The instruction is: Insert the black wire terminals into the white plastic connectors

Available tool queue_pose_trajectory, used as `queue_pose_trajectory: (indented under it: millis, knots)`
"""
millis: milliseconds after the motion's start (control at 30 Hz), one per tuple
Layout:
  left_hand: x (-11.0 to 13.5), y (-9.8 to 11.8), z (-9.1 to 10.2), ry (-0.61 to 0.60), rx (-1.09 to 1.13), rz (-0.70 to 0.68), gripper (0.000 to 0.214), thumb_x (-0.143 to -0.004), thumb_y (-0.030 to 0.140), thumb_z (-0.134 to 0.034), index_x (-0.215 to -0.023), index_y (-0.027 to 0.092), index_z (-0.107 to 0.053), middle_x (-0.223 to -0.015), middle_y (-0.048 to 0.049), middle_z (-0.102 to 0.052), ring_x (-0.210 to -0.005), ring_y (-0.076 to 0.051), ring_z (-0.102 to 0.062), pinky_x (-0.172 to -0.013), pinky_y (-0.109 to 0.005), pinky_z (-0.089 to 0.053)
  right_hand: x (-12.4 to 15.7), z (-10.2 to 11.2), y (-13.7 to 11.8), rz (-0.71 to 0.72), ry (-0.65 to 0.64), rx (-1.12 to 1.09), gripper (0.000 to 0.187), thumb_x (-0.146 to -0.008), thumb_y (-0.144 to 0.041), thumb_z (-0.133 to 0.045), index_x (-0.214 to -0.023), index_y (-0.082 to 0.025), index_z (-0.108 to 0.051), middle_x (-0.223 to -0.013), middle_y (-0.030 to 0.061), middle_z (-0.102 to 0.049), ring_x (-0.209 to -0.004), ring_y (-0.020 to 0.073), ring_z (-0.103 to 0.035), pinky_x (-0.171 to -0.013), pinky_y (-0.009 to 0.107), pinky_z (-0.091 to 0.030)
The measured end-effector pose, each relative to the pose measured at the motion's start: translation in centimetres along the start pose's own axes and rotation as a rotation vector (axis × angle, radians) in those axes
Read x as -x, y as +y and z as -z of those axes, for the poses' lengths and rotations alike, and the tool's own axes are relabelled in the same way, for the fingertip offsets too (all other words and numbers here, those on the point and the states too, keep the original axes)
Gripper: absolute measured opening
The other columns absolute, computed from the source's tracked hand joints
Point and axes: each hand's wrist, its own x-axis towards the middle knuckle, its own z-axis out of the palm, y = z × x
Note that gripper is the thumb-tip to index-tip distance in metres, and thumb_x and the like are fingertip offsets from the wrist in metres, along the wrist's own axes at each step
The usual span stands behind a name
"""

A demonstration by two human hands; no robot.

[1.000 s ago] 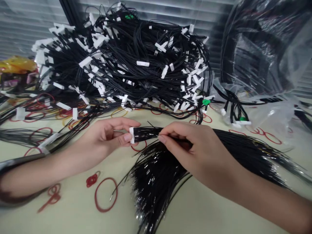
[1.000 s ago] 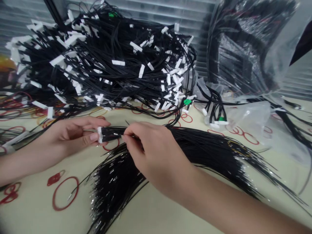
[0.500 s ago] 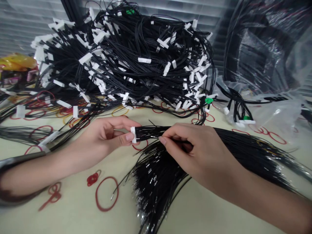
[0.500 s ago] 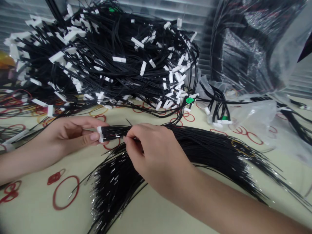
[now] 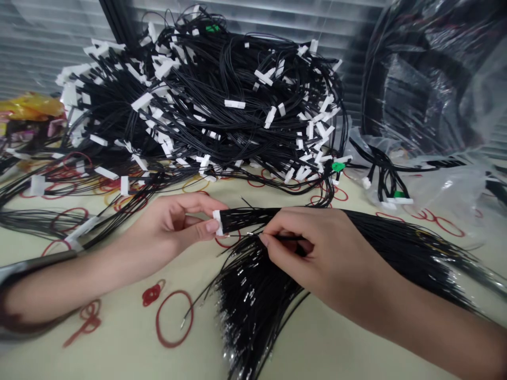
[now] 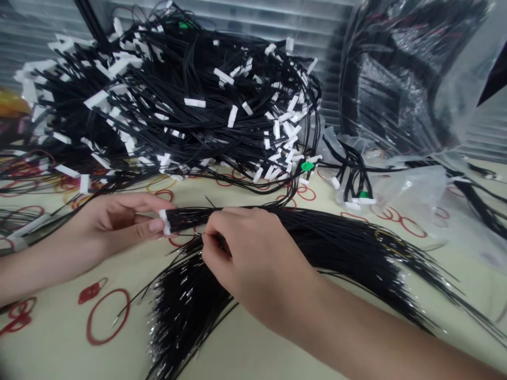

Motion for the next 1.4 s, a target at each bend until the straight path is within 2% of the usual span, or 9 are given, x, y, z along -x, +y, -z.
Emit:
queue_pose_trajectory:
  millis: [300, 467, 633, 833, 967, 1133, 1400]
  knots:
    - [-0.1, -0.7, 0.3, -0.063, 0.053, -0.031, 0.016, -0.074, 0.017, -0.077, -0.089, 0.023, -0.078, -0.066, 0.0036, -0.077, -0.054, -0.005, -0.066, -0.050, -0.007, -0.046, 0.0, 0.1, -0.1, 0.037, 0.106, -0.073, 0.017, -0.082, -0.004, -0.061, -0.070, -0.015, -0.066, -0.058, -0.0062, -0.059, -0.051, 0.0032, -0.049, -0.048, 0.017, -0.035]
    - [0.1, -1.5, 0.6, -0.088, 0.071, -0.043, 0.014, -0.081, 0.023, -0.077, -0.095, 0.023, -0.078, -0.071, 0.0014, -0.080, -0.060, -0.006, -0.068, -0.054, -0.007, -0.048, 0.0, 0.0, 0.1, 0.066, 0.121, -0.053, 0.018, -0.081, -0.001, -0.061, -0.069, -0.015, -0.065, -0.058, -0.0065, -0.059, -0.050, 0.0027, -0.049, -0.046, 0.016, -0.034]
    - [0.2, -1.7, 0.7, -0.081, 0.073, -0.045, 0.014, -0.082, 0.024, -0.078, -0.095, 0.022, -0.078, -0.072, 0.0011, -0.079, -0.061, -0.006, -0.068, -0.055, -0.007, -0.049, 0.0, -0.2, 0.1, 0.090, 0.135, -0.051, 0.017, -0.081, -0.002, -0.062, -0.070, -0.014, -0.065, -0.059, -0.0062, -0.060, -0.051, 0.0025, -0.050, -0.047, 0.015, -0.034]
    - [0.1, -1.4, 0.5, -0.110, 0.110, -0.073, 0.012, -0.083, 0.018, -0.076, -0.094, 0.023, -0.079, -0.073, 0.0020, -0.080, -0.063, -0.007, -0.071, -0.055, -0.006, -0.050, 0.0, -0.1, 0.0, 0.061, 0.096, -0.064, 0.019, -0.079, 0.001, -0.061, -0.070, -0.015, -0.065, -0.058, -0.0065, -0.059, -0.051, 0.0025, -0.049, -0.047, 0.016, -0.033]
    - [0.0, -1.2, 0.4, -0.096, 0.123, -0.077, 0.017, -0.081, 0.014, -0.076, -0.093, 0.025, -0.079, -0.071, 0.0051, -0.080, -0.061, -0.004, -0.071, -0.053, -0.003, -0.048, -0.1, -0.1, 0.0, 0.055, 0.070, -0.064, 0.018, -0.079, 0.000, -0.063, -0.068, -0.015, -0.065, -0.058, -0.0064, -0.058, -0.051, 0.0031, -0.049, -0.048, 0.017, -0.033]
    - [0.3, -0.7, 0.4, -0.115, 0.089, -0.048, 0.020, -0.076, 0.012, -0.076, -0.090, 0.026, -0.079, -0.069, 0.0054, -0.081, -0.060, -0.006, -0.073, -0.056, -0.005, -0.051, -0.1, -0.3, 0.0, 0.038, 0.050, -0.065, 0.017, -0.082, -0.002, -0.062, -0.071, -0.015, -0.065, -0.061, -0.0058, -0.060, -0.053, 0.0045, -0.050, -0.050, 0.018, -0.035]
    - [1.0, 0.5, -0.5, -0.179, 0.048, -0.014, 0.014, -0.074, 0.014, -0.074, -0.083, 0.023, -0.078, -0.070, 0.0030, -0.080, -0.061, -0.010, -0.074, -0.053, -0.012, -0.055, 0.4, -1.8, -0.1, 0.159, 0.061, 0.012, 0.014, -0.090, -0.008, -0.059, -0.080, -0.013, -0.067, -0.074, -0.0013, -0.068, -0.066, 0.0108, -0.060, -0.062, 0.024, -0.042]
